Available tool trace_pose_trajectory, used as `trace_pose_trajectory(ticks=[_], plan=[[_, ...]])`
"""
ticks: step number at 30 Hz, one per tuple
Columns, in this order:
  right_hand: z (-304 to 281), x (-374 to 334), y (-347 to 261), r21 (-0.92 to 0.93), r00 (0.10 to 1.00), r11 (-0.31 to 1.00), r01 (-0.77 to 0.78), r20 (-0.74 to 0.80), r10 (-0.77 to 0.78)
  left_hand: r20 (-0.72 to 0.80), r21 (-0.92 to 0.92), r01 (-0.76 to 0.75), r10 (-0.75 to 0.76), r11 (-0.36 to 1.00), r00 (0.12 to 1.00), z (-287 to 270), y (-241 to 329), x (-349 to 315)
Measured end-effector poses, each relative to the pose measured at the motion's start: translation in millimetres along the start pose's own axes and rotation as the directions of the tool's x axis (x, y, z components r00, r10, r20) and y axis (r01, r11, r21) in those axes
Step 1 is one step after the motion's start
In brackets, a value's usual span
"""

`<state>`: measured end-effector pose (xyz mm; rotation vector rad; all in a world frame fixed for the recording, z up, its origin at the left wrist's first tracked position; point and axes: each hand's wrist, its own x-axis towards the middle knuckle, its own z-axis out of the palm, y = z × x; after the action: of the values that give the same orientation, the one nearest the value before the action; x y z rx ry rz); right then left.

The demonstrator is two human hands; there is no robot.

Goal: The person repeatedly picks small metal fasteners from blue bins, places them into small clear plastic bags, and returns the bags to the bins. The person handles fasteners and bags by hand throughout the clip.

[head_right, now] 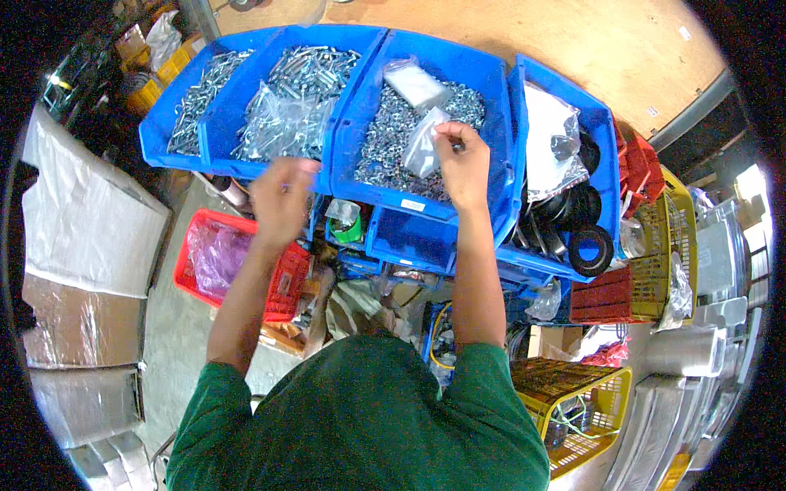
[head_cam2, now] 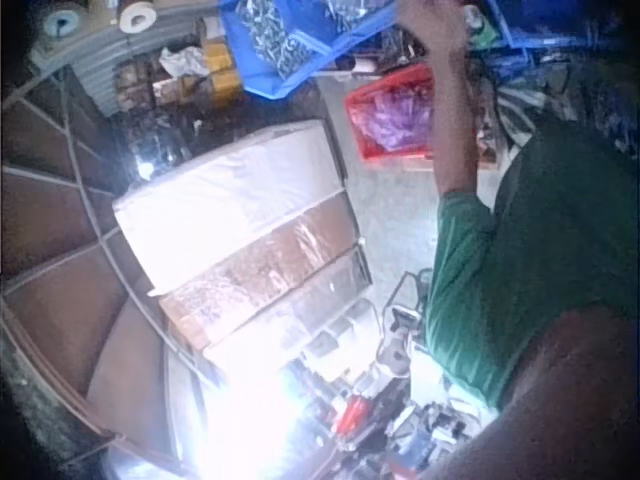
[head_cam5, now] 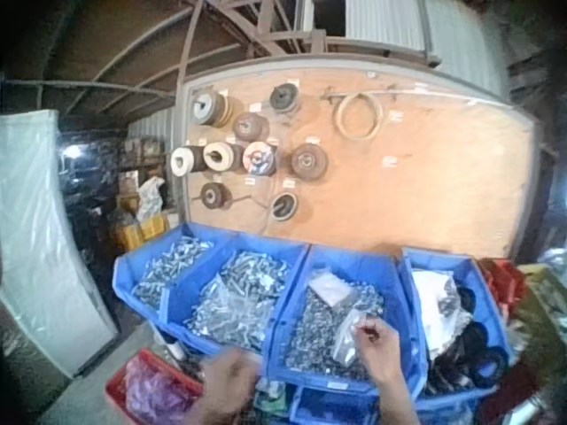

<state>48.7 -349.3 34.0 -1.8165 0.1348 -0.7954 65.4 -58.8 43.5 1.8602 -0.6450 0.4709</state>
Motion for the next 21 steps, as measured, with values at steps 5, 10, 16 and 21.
trace_pose_trajectory(ticks=[5, 10, 16, 21], plan=[[11, -46, -41, -0.03, 0.992, 0.999, 0.011, 0.127, -0.007, 0.117, -0.106, 0.136, -0.123, 0.985, 0.985, 48, 57, -20], [24, -79, -59, -0.227, 0.94, 0.924, 0.307, 0.222, -0.258, 0.035, -0.019, 0.084, -0.083, 0.996, 0.996, 50, 46, -51], [39, -114, -60, -0.253, 0.882, 0.881, 0.4, 0.369, -0.294, 0.185, 0.175, 0.327, -0.357, 0.929, 0.915, 15, 53, -78], [50, -132, -68, -0.126, 0.793, 0.897, 0.423, 0.53, -0.299, 0.17, -0.108, 0.447, -0.427, 0.888, 0.888, -8, 38, -94]])
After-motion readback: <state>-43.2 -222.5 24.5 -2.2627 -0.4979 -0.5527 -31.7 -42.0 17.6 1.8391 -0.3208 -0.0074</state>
